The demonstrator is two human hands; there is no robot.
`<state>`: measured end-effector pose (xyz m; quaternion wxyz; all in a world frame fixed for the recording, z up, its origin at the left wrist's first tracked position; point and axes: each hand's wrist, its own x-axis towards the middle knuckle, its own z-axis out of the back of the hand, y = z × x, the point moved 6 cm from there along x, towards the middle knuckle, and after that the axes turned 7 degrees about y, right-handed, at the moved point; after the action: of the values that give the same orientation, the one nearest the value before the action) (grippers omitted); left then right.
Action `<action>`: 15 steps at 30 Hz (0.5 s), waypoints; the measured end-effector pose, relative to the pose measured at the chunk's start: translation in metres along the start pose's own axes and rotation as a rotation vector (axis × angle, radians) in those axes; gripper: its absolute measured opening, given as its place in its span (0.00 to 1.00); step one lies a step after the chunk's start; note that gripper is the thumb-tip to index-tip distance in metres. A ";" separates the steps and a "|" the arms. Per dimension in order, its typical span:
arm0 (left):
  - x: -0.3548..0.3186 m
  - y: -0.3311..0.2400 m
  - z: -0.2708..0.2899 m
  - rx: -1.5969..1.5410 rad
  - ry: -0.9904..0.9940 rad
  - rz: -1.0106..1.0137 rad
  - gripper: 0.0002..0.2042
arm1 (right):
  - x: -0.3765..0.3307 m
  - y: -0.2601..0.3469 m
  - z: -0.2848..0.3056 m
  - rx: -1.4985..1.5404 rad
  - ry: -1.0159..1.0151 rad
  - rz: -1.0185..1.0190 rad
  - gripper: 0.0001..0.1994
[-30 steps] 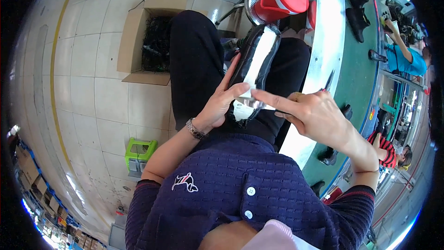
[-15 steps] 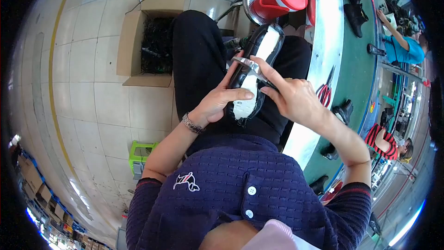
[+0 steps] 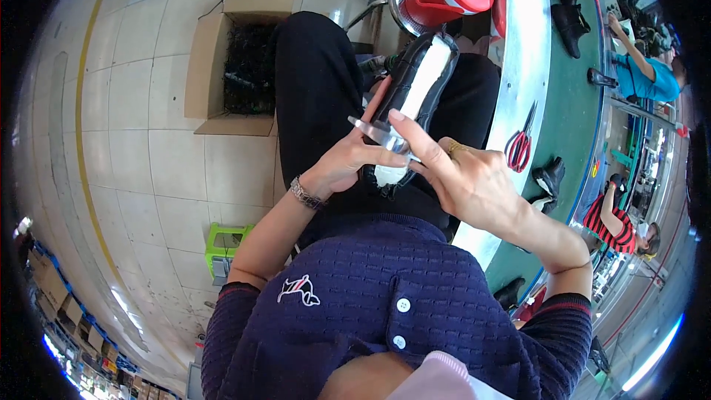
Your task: Assembling a shoe by applying glue, trimming, and using tools to secure the upper to the sole.
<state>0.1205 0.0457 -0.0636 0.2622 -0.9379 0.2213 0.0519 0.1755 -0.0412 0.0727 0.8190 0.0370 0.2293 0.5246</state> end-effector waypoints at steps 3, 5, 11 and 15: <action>-0.004 0.005 -0.001 -0.147 0.068 -0.022 0.55 | -0.001 -0.016 -0.023 -0.056 0.157 -0.145 0.38; -0.010 0.010 -0.003 -0.267 0.164 -0.082 0.48 | -0.002 -0.017 -0.020 -0.072 0.219 -0.158 0.38; -0.010 0.024 0.004 0.078 -0.088 -0.247 0.33 | -0.001 -0.023 -0.010 0.175 0.193 -0.129 0.37; -0.013 0.033 0.005 0.237 -0.145 -0.335 0.35 | -0.005 0.008 0.023 0.139 0.036 0.027 0.38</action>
<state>0.0946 0.0281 -0.0810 0.3907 -0.9180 0.0473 0.0486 0.1761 -0.0378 0.0970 0.8030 0.0874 0.2792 0.5192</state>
